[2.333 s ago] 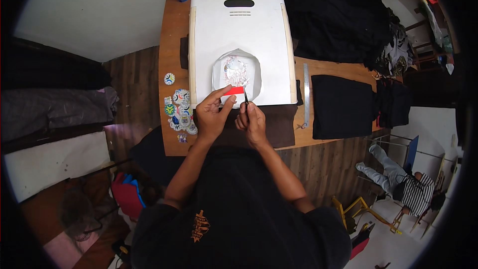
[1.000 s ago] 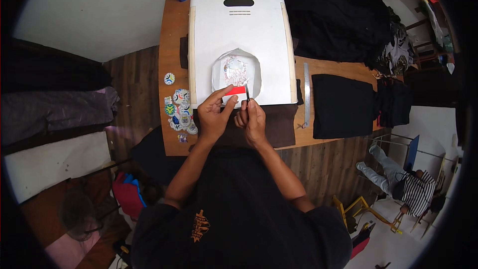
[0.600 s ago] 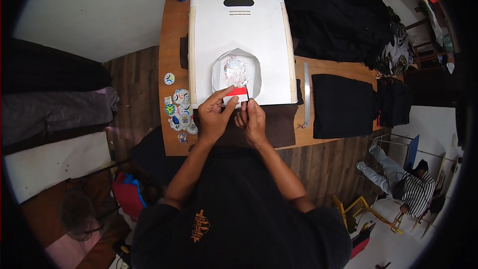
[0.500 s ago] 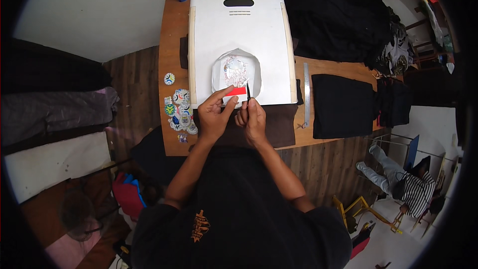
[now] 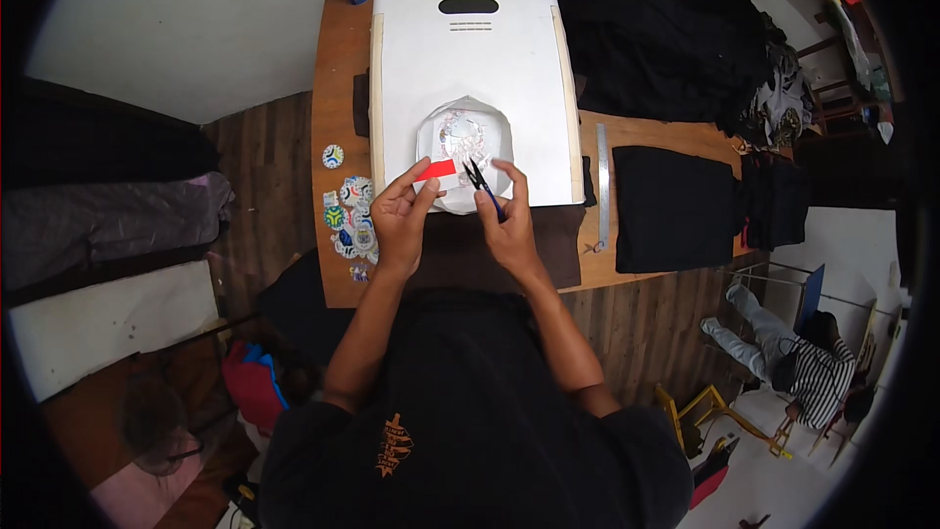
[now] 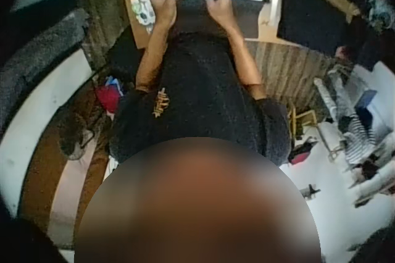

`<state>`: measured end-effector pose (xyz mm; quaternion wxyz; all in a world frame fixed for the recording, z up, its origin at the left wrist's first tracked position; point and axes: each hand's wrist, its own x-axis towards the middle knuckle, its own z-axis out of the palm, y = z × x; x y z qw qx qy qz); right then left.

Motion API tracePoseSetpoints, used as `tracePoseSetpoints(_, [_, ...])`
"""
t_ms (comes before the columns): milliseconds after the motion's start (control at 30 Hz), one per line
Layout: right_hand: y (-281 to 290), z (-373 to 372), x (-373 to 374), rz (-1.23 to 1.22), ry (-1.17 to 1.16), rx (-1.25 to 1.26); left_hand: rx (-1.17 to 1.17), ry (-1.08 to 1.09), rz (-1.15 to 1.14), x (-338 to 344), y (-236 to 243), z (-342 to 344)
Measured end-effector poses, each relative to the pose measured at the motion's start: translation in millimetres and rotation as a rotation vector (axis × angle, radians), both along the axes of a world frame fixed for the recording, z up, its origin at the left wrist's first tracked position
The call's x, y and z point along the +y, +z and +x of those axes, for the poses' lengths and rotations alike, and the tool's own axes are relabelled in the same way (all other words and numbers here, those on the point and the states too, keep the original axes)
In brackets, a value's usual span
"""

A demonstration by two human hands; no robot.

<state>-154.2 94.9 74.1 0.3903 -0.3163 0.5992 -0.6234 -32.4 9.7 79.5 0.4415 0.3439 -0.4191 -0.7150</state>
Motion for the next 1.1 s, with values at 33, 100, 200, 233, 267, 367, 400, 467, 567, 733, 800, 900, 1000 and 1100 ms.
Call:
tracePoseSetpoints(33, [-0.4,-2.5,-0.4,0.0,0.001,0.0,-0.008,0.011,-0.008,-0.8,-1.1,0.6])
tracePoseSetpoints(100, [-0.4,-7.2,-0.3,0.055,-0.011,0.25,-0.021,0.017,-0.001,-1.3,-1.0,0.6])
tracePoseSetpoints(200, [-6.6,-24.2,4.7,0.077,0.185,0.537,-0.033,0.022,0.007,-0.4,-0.2,0.3])
tracePoseSetpoints(233, [-7.4,-23.5,5.1,0.078,0.186,0.537,-0.033,0.02,0.008,0.2,0.1,0.2])
tracePoseSetpoints(267, [-6.8,-21.4,4.3,0.087,0.129,0.459,-0.032,0.021,0.008,0.7,0.5,-0.3])
tracePoseSetpoints(367, [-4.7,-14.9,2.8,0.097,0.03,0.308,-0.06,0.026,0.015,1.6,-0.1,-1.0])
tracePoseSetpoints(400, [-4.2,-13.8,2.8,0.1,-0.013,0.235,-0.057,0.022,0.006,1.6,-2.8,-0.2])
tracePoseSetpoints(467, [-10.1,-16.8,2.2,0.087,-0.009,0.275,-0.053,0.019,-0.003,1.9,-3.9,0.1])
tracePoseSetpoints(567, [-27.4,-21.7,1.3,0.038,0.029,0.191,-0.056,0.014,-0.011,2.6,-4.0,-0.2])
tracePoseSetpoints(733, [-24.0,-21.3,3.7,-0.042,0.125,-0.296,-0.332,-0.046,-0.427,1.5,-14.7,5.1])
tracePoseSetpoints(800, [-21.6,-20.5,3.3,-0.016,0.117,-0.306,-0.378,-0.093,-0.468,0.7,-10.4,6.9])
tracePoseSetpoints(900, [-14.5,-21.1,4.1,0.005,0.126,-0.379,-0.486,-0.175,-0.586,-1.4,5.7,6.8])
tracePoseSetpoints(1000, [-13.6,-23.7,6.8,0.028,0.146,-0.424,-0.645,-0.23,-0.858,-8.4,7.3,4.8])
tracePoseSetpoints(1100, [-8.4,-23.3,7.8,0.077,0.14,-0.476,-0.766,-0.288,-1.127,-16.0,5.9,0.5])
